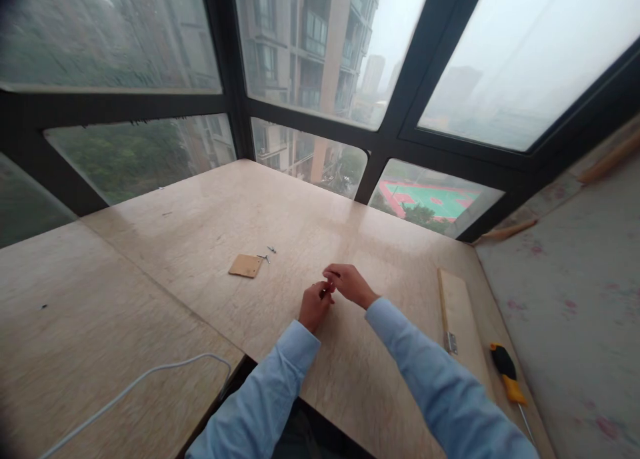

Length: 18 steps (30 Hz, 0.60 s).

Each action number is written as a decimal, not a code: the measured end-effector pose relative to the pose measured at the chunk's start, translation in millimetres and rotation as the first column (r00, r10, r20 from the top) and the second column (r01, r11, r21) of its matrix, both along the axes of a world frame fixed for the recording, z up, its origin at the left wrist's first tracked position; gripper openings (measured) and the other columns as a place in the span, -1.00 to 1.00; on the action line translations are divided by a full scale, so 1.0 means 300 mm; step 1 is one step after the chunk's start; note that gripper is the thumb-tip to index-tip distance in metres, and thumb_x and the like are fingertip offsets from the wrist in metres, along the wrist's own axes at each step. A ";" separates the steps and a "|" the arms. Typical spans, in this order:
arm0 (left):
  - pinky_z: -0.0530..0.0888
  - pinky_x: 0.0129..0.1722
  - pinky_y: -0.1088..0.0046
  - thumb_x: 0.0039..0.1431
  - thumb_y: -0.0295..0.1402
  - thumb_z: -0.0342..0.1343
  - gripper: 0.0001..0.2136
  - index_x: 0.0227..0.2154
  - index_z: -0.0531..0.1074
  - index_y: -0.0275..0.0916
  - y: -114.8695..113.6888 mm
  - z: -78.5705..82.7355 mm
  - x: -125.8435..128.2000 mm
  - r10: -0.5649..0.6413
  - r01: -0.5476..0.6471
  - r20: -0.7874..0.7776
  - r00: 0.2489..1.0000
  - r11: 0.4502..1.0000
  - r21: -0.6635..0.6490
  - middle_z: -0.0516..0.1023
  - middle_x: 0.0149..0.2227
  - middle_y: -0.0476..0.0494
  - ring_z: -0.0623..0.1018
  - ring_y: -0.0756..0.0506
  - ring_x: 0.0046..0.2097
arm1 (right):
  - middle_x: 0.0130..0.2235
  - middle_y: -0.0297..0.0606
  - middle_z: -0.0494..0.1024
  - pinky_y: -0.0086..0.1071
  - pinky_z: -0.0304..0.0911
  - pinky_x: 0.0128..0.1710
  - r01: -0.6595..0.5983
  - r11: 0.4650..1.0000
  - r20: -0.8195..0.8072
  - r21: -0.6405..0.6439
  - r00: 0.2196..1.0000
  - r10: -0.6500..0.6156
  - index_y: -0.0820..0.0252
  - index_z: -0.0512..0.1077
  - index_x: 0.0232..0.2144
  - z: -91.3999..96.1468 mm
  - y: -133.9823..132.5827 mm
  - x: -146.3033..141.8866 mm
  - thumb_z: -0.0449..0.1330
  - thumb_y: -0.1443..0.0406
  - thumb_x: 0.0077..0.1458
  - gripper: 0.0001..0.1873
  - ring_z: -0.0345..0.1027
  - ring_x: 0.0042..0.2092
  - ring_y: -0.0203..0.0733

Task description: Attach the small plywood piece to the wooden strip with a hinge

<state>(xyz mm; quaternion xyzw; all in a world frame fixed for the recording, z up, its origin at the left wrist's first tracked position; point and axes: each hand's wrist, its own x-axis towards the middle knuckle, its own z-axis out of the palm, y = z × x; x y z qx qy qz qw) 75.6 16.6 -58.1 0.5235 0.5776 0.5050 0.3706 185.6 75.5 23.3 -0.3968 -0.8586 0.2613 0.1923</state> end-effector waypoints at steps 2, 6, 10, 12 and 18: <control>0.44 -0.34 0.45 -0.02 -0.60 -0.03 -0.79 -0.41 0.46 -0.26 -0.001 -0.012 0.006 -0.005 0.007 -0.091 0.996 1.000 0.023 0.56 -0.37 -0.11 0.55 -0.05 -0.41 | -0.43 -0.27 0.60 -0.45 0.28 -0.37 -0.018 1.000 0.038 0.022 0.999 0.017 0.20 0.54 -0.38 -0.007 0.060 -0.127 0.06 0.33 0.19 -0.76 0.44 -0.42 -0.27; 0.42 -0.34 0.37 -0.01 -0.54 0.02 -0.87 -0.53 0.43 -0.24 0.007 -0.029 0.010 0.051 -0.045 -0.187 0.981 0.998 0.038 0.56 -0.44 -0.22 0.56 -0.17 -0.34 | -0.30 -0.26 0.63 -0.43 0.25 -0.22 -0.078 0.995 0.140 0.054 0.988 0.070 0.16 0.56 -0.36 -0.011 0.148 -0.353 0.14 0.31 0.14 -0.82 0.45 -0.26 -0.23; 0.39 -0.39 0.31 0.00 -0.44 0.10 -0.77 -0.71 0.29 -0.19 0.023 -0.053 0.008 0.056 -0.056 -0.151 0.987 0.998 0.004 0.51 -0.57 -0.28 0.53 -0.22 -0.41 | -0.21 -0.20 0.61 -0.39 0.23 -0.21 -0.051 0.996 0.269 0.071 0.963 0.030 0.16 0.55 -0.29 -0.033 0.193 -0.508 0.18 0.25 0.12 -0.83 0.43 -0.17 -0.15; 0.40 -0.38 0.29 0.00 -0.42 0.12 -0.73 -0.74 0.25 -0.17 0.029 -0.070 0.006 0.061 -0.061 -0.076 0.995 0.998 0.004 0.49 -0.59 -0.26 0.52 -0.22 -0.41 | -0.16 -0.15 0.59 -0.38 0.24 -0.22 -0.023 0.997 0.325 0.077 0.946 -0.003 0.16 0.54 -0.26 -0.053 0.205 -0.553 0.18 0.23 0.11 -0.81 0.42 -0.13 -0.10; 0.45 -0.22 0.22 -0.02 -0.42 0.17 -0.86 -0.61 0.36 -0.17 0.036 -0.101 0.006 0.114 -0.113 0.086 0.990 0.993 -0.018 0.57 -0.44 -0.25 0.52 -0.27 -0.24 | -0.11 -0.08 0.57 -0.36 0.23 -0.24 0.019 0.996 0.405 0.086 0.913 -0.052 0.18 0.52 -0.26 -0.105 0.226 -0.596 0.10 0.28 0.15 -0.79 0.41 -0.11 -0.08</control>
